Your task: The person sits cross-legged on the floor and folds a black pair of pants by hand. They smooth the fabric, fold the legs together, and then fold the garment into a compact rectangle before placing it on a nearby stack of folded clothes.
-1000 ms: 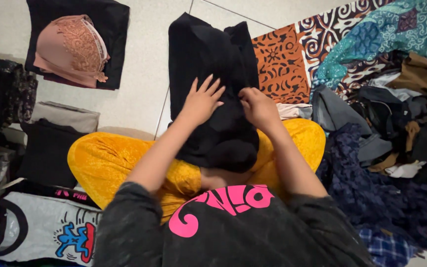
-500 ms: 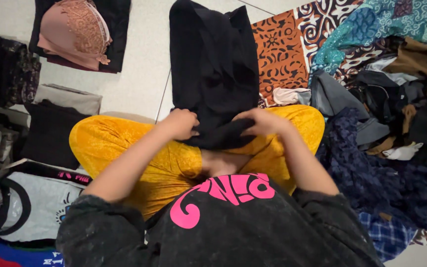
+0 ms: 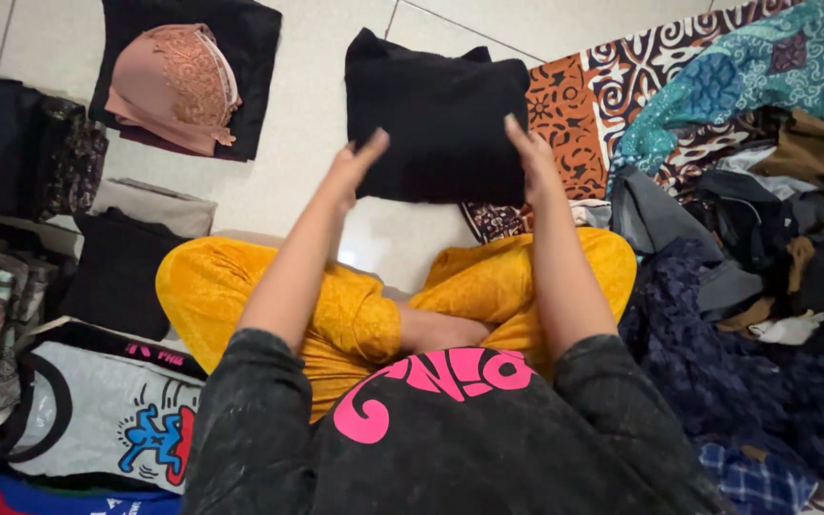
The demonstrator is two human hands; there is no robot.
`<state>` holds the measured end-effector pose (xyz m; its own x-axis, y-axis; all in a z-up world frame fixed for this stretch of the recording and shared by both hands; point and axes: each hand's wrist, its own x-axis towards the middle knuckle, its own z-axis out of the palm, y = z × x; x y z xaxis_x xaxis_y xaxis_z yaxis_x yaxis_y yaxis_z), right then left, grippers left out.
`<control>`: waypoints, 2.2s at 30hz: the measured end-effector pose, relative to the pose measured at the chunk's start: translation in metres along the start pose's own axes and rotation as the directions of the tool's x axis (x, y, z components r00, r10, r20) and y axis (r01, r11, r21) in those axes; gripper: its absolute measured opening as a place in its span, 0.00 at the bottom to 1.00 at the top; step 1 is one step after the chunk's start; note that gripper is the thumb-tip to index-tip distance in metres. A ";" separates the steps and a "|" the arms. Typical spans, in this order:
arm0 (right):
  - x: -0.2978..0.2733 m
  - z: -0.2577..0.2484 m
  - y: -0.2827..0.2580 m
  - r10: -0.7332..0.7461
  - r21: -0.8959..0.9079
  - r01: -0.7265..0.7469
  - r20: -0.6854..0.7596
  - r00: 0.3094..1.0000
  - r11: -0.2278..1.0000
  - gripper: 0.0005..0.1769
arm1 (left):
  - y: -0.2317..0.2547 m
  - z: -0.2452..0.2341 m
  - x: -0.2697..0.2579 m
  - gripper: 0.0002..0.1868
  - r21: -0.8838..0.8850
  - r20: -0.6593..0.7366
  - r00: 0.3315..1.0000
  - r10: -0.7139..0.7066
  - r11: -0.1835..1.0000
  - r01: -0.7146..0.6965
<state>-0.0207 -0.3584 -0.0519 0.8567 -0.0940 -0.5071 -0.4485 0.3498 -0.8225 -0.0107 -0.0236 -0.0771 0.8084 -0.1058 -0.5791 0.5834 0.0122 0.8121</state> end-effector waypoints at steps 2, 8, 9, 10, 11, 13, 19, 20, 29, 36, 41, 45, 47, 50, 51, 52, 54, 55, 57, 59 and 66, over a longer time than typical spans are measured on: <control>-0.015 0.001 0.005 -0.019 -0.159 0.018 -0.009 1.000 0.987 0.30 | -0.017 0.009 -0.006 0.41 0.004 0.000 0.995 0.096 0.995 -0.096; -0.047 0.002 0.009 -0.035 -0.359 0.002 -0.085 0.996 0.933 0.25 | -0.011 -0.001 -0.049 0.32 0.141 0.027 0.999 0.021 0.990 -0.025; -0.050 0.001 0.008 -0.136 -0.428 0.094 -0.070 0.988 0.899 0.25 | -0.009 -0.004 -0.057 0.31 0.176 0.038 0.999 -0.014 0.984 0.007; -0.052 0.000 0.006 -0.235 -0.493 0.181 -0.048 0.971 0.851 0.25 | -0.007 -0.006 -0.062 0.31 0.208 0.042 0.993 0.107 0.972 -0.114; -0.050 -0.001 0.002 -0.330 -0.554 0.265 -0.018 0.944 0.789 0.25 | -0.005 -0.008 -0.065 0.31 0.237 0.051 0.973 0.227 0.943 -0.232; -0.039 -0.001 -0.004 -0.502 -0.419 0.456 0.001 0.865 0.785 0.26 | -0.004 -0.007 -0.062 0.31 0.227 0.047 0.915 0.401 0.888 -0.401; 0.027 0.008 0.014 -0.477 -0.621 0.355 -0.035 0.878 0.699 0.22 | -0.003 0.004 -0.015 0.32 0.190 -0.169 0.899 0.404 0.908 -0.373; 0.034 0.008 0.023 -0.430 -0.647 0.304 -0.041 0.902 0.700 0.20 | -0.003 0.006 -0.010 0.32 0.240 -0.208 0.905 0.372 0.916 -0.321; 0.013 0.035 0.023 -0.762 -0.898 0.306 -0.049 0.645 0.316 0.22 | 0.015 0.066 -0.035 0.31 0.813 0.263 0.436 0.860 0.045 -0.580; 0.009 0.082 0.028 -0.515 -0.888 0.460 0.393 0.762 0.003 0.31 | 0.047 0.088 0.021 0.25 0.869 0.360 0.664 0.656 0.023 -0.494; 0.035 0.066 0.028 -0.519 -0.856 0.506 0.385 0.763 0.109 0.32 | 0.083 0.070 0.069 0.29 0.850 0.422 0.650 0.632 -0.026 -0.526; 0.028 0.062 0.023 -0.521 -0.844 0.533 0.431 0.736 0.055 0.35 | 0.101 0.053 0.080 0.40 0.876 0.384 0.765 0.517 0.057 -0.478; 0.016 0.066 0.024 -0.590 -0.872 0.489 0.376 0.714 0.035 0.33 | 0.103 0.049 0.077 0.38 0.918 0.294 0.848 0.441 0.116 -0.378; -0.007 0.073 0.028 -0.738 -0.902 0.409 0.183 0.649 0.136 0.30 | 0.096 0.039 0.065 0.37 0.941 0.162 0.900 0.405 0.211 -0.265; -0.014 0.072 0.031 -0.766 -0.891 0.403 0.107 0.634 0.209 0.30 | 0.092 0.035 0.060 0.37 0.939 0.120 0.908 0.402 0.249 -0.235; -0.019 0.071 0.033 -0.786 -0.873 0.398 0.028 0.617 0.282 0.30 | 0.085 0.030 0.052 0.39 0.937 0.053 0.917 0.396 0.297 -0.182; -0.027 0.064 0.039 -0.808 -0.800 0.459 -0.054 0.587 0.387 0.33 | 0.066 0.022 0.031 0.42 0.915 -0.086 0.922 0.378 0.396 -0.077; -0.031 0.061 0.043 -0.813 -0.755 0.491 -0.093 0.575 0.434 0.35 | 0.055 0.019 0.018 0.46 0.901 -0.187 0.914 0.360 0.434 0.014; -0.037 0.058 0.056 -0.635 -0.719 0.272 -0.295 0.714 0.640 0.38 | 0.030 0.013 -0.012 0.51 0.843 -0.313 0.916 0.251 0.518 0.147; -0.042 0.053 0.068 -0.465 -0.668 0.140 -0.338 0.818 0.731 0.41 | 0.008 0.009 -0.037 0.48 0.804 -0.317 0.939 0.136 0.563 0.190; -0.058 0.032 0.068 -0.008 -0.381 -0.038 -0.118 0.993 0.924 0.40 | -0.018 0.005 -0.050 0.46 0.728 -0.297 0.915 0.273 0.685 0.032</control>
<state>-0.0927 -0.2999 -0.0701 0.8241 -0.2060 -0.5277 -0.5441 -0.0285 -0.8385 -0.0619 -0.0233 -0.0628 0.9222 0.2019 -0.3298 0.3683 -0.7186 0.5898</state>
